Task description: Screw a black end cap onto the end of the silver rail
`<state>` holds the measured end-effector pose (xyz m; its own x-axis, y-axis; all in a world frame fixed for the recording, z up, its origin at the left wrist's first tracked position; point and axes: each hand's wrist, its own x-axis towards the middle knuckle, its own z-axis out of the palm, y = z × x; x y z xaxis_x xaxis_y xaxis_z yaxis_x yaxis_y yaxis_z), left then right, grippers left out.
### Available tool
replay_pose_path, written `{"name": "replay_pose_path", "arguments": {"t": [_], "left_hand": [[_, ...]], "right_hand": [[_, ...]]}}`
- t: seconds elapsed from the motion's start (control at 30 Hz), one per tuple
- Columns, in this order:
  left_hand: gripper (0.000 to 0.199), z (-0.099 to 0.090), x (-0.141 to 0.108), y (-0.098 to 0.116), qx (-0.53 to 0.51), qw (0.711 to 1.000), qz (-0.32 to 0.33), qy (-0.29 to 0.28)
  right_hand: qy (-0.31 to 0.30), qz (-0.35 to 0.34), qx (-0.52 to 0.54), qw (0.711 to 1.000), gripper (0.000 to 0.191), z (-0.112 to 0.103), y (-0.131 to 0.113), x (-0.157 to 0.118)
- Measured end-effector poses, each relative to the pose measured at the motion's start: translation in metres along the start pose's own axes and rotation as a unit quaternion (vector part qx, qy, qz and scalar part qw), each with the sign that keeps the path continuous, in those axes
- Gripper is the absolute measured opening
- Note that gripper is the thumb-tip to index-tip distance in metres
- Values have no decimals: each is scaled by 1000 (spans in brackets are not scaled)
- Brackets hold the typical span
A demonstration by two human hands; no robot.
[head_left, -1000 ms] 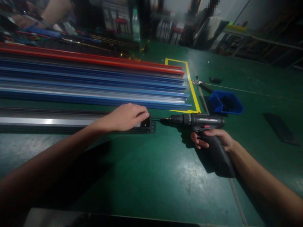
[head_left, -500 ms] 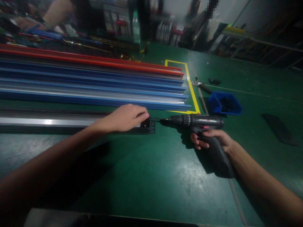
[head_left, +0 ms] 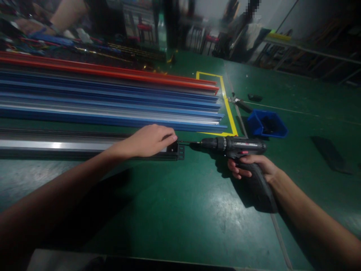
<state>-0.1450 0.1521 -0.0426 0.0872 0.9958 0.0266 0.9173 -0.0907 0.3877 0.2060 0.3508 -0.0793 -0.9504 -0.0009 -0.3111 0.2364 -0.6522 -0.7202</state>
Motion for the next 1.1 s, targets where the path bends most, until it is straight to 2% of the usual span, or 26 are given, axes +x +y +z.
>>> {"name": "replay_pose_path", "arguments": {"t": [0.6,1.1], "left_hand": [[49,2,1,-1,-5,1000,-4,-4],[48,0,0,0,-3,1000,-3,0]], "right_hand": [[4,3,11,1000,25,-2,1,-1],[-33,-17,1,999,30,-2,1,3]]}}
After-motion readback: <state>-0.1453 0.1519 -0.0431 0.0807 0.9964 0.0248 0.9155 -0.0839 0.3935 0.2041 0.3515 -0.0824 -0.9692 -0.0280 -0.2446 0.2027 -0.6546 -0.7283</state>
